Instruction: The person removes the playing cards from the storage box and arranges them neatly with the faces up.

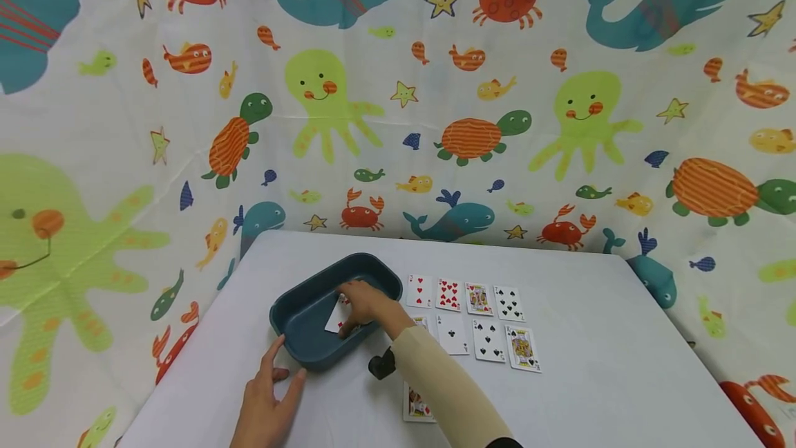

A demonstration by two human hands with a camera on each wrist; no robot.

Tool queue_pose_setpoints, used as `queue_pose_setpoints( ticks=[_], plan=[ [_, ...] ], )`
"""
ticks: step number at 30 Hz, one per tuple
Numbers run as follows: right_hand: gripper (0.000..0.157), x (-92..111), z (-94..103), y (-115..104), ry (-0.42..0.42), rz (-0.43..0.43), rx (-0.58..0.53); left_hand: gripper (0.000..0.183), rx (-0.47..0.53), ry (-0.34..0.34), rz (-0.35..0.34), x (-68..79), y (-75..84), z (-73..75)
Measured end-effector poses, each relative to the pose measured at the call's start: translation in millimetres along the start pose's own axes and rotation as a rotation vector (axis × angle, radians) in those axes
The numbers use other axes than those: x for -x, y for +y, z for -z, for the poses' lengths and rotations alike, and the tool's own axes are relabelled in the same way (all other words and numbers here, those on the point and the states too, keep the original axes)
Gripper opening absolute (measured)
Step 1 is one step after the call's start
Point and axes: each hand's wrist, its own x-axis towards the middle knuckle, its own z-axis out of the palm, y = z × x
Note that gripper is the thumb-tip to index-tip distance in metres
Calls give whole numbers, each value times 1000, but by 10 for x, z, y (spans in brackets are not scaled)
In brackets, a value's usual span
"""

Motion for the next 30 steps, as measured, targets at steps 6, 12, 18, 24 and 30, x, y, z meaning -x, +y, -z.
queue_pose_setpoints(
  ticks=[6, 12, 18, 24, 30],
  plan=[
    [85, 11, -12, -7, 4, 10, 9, 78, -3, -20, 30, -10, 22, 3],
    [93, 23, -23, -32, 8, -3, 36, 78, -1, -18, 27, -10, 24, -4],
    [90, 9, -12, -47, 19, 23, 43, 80, -3, -26, 42, -26, 24, -4],
    [86, 17, -12, -5, 22, 35, -41, 79, 1, -33, 40, -29, 29, -5],
    [84, 15, -7, 25, 32, 50, -108, 80, 4, -30, 42, -22, 31, -8]
  ],
)
